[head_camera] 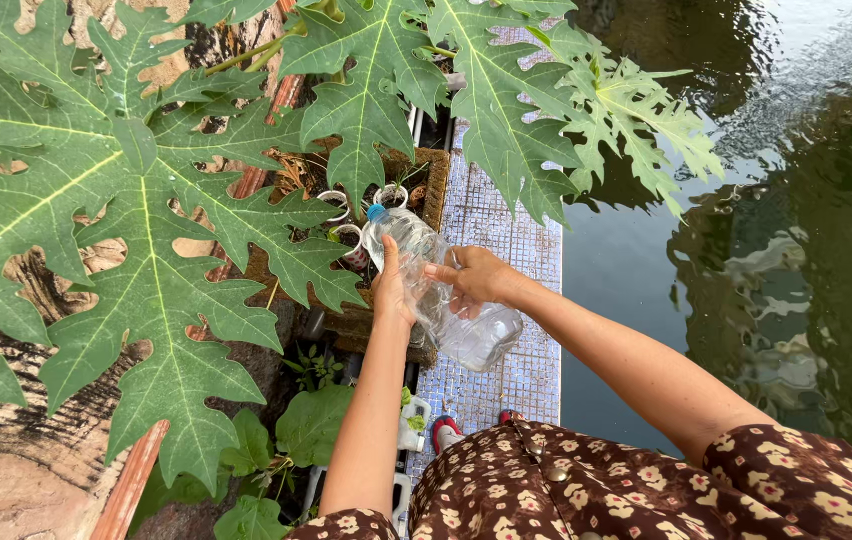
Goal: The person pours water from a plastic bottle onto several plants in containers and small pots near a pond, moving around to reach different areas.
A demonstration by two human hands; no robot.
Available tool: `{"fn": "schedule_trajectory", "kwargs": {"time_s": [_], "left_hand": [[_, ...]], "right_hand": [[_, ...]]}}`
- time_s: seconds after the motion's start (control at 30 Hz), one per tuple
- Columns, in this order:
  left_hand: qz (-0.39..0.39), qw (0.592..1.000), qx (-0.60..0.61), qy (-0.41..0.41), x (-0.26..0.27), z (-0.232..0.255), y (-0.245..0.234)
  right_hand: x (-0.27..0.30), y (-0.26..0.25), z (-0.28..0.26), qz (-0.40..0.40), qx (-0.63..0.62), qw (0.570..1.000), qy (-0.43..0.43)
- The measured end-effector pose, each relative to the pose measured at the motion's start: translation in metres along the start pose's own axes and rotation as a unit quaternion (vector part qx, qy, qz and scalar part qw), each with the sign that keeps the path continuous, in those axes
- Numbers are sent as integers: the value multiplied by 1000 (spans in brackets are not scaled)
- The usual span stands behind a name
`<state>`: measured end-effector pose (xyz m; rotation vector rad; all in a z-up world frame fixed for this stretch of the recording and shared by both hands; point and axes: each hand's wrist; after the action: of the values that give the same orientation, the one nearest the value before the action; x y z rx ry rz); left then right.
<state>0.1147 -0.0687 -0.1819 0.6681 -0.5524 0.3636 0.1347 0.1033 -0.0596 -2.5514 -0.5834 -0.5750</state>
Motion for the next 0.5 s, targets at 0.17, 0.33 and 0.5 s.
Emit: {"fn": "schedule_trajectory", "kwargs": {"time_s": [0.17,0.33,0.5], "left_hand": [[3,1000,7,-10,-1,-5,-3],[4,1000,10,-24,-9,-11,-11],[-10,999,24,-23,-18,-16,-17]], "right_hand": [[-1,3,4,-2,-9,1000,10],[-6,8,12,-3,-19,1000,4],[-7,11,13,-6,-23,1000,6]]}}
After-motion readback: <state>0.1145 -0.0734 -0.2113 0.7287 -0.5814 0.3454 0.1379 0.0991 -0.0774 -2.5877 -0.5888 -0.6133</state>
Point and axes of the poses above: each hand's wrist, its own x-axis away from the middle knuckle, its own y-axis out of the palm, z = x × y, and after that the axes turned 4 degrees about z, right-handed
